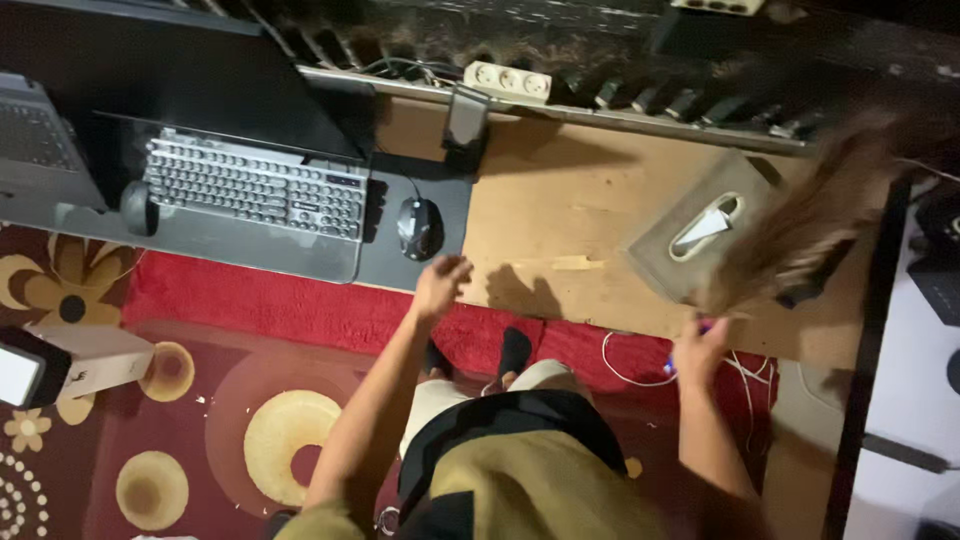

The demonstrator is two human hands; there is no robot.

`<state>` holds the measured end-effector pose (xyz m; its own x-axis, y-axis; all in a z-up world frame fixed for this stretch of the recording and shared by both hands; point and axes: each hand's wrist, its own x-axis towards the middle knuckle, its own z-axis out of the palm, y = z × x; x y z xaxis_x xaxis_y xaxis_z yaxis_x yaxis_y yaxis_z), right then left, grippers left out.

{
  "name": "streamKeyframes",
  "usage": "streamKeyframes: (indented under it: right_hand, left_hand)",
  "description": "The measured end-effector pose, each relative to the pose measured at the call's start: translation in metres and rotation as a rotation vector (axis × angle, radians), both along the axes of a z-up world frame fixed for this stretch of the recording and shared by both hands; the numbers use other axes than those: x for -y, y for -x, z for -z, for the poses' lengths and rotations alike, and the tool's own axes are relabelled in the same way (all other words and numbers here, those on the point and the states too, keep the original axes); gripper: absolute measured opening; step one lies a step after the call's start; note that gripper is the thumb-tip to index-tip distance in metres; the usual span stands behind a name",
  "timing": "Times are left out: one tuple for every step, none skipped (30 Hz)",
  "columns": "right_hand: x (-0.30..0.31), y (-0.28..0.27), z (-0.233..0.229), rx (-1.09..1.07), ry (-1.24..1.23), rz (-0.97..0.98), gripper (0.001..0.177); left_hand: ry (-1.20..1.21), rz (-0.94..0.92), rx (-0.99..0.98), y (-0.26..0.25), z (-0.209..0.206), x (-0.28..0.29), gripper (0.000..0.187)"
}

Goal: The person clears a computer desk by picking up and moving a digital clock, a tangle of cables, a duster, a laptop, a cooling pad, a keyboard, and a monitor.

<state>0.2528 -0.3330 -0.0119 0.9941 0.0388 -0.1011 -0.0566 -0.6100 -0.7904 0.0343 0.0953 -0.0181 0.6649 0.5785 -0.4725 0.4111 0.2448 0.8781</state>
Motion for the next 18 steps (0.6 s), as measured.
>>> streamKeyframes:
  right_hand:
    - [-0.011, 0.013, 0.002, -0.120, -0.056, -0.063, 0.036]
    - [-0.021, 0.026, 0.004, -0.240, -0.110, -0.128, 0.039]
    - [-0.037, 0.039, 0.012, -0.301, -0.138, -0.239, 0.039]
    - [-0.052, 0.049, 0.019, -0.361, -0.166, -0.352, 0.046]
    - [-0.063, 0.054, 0.025, -0.318, -0.128, -0.394, 0.049]
    - [-0.079, 0.062, 0.032, -0.275, -0.090, -0.436, 0.063]
    - [-0.092, 0.065, 0.035, -0.263, -0.058, -0.418, 0.065]
    - [-0.106, 0.068, 0.039, -0.251, -0.027, -0.400, 0.067]
    - [-0.117, 0.068, 0.042, -0.240, 0.005, -0.384, 0.069]
    - [-0.121, 0.062, 0.044, -0.175, 0.024, -0.435, 0.067]
    - [-0.125, 0.056, 0.046, -0.116, 0.038, -0.485, 0.065]
    - [-0.130, 0.051, 0.046, -0.056, 0.052, -0.535, 0.063]
    - [-0.131, 0.053, 0.045, -0.062, 0.089, -0.518, 0.063]
    - [-0.131, 0.051, 0.041, -0.067, 0.126, -0.500, 0.063]
    - [-0.135, 0.046, 0.036, -0.068, 0.158, -0.487, 0.063]
    - [-0.142, 0.041, 0.033, -0.147, 0.168, -0.494, 0.063]
    - [-0.146, 0.035, 0.029, -0.223, 0.181, -0.495, 0.064]
    - [-0.146, 0.031, 0.026, -0.299, 0.193, -0.496, 0.064]
  left_hand:
    - [0.136, -0.096, 0.048, -0.013, 0.005, -0.020, 0.037]
    - [0.155, -0.133, 0.109, -0.028, 0.008, -0.041, 0.037]
    - [0.180, -0.166, 0.166, -0.040, 0.011, -0.060, 0.037]
    - [0.175, -0.215, 0.185, -0.058, 0.012, -0.079, 0.038]
    - [0.171, -0.262, 0.210, -0.079, 0.011, -0.094, 0.040]
    - [0.137, -0.274, 0.223, -0.094, 0.009, -0.106, 0.038]
    - [0.104, -0.288, 0.236, -0.108, 0.008, -0.115, 0.036]
    - [0.072, -0.303, 0.248, -0.123, 0.009, -0.124, 0.035]
    - [0.106, -0.288, 0.245, -0.138, 0.013, -0.130, 0.032]
    - [0.139, -0.273, 0.242, -0.153, 0.021, -0.136, 0.029]
    - [0.167, -0.256, 0.233, -0.165, 0.030, -0.146, 0.028]
    - [0.203, -0.265, 0.285, -0.178, 0.035, -0.155, 0.025]
    - [0.245, -0.271, 0.329, -0.185, 0.042, -0.156, 0.023]
    - [0.287, -0.277, 0.373, -0.187, 0.048, -0.156, 0.022]
    - [0.227, -0.298, 0.295, -0.187, 0.049, -0.159, 0.021]
    - [0.168, -0.317, 0.216, -0.186, 0.043, -0.161, 0.021]
    - [0.114, -0.330, 0.139, -0.186, 0.032, -0.157, 0.024]
    - [0.143, -0.309, 0.280, -0.178, 0.019, -0.151, 0.021]
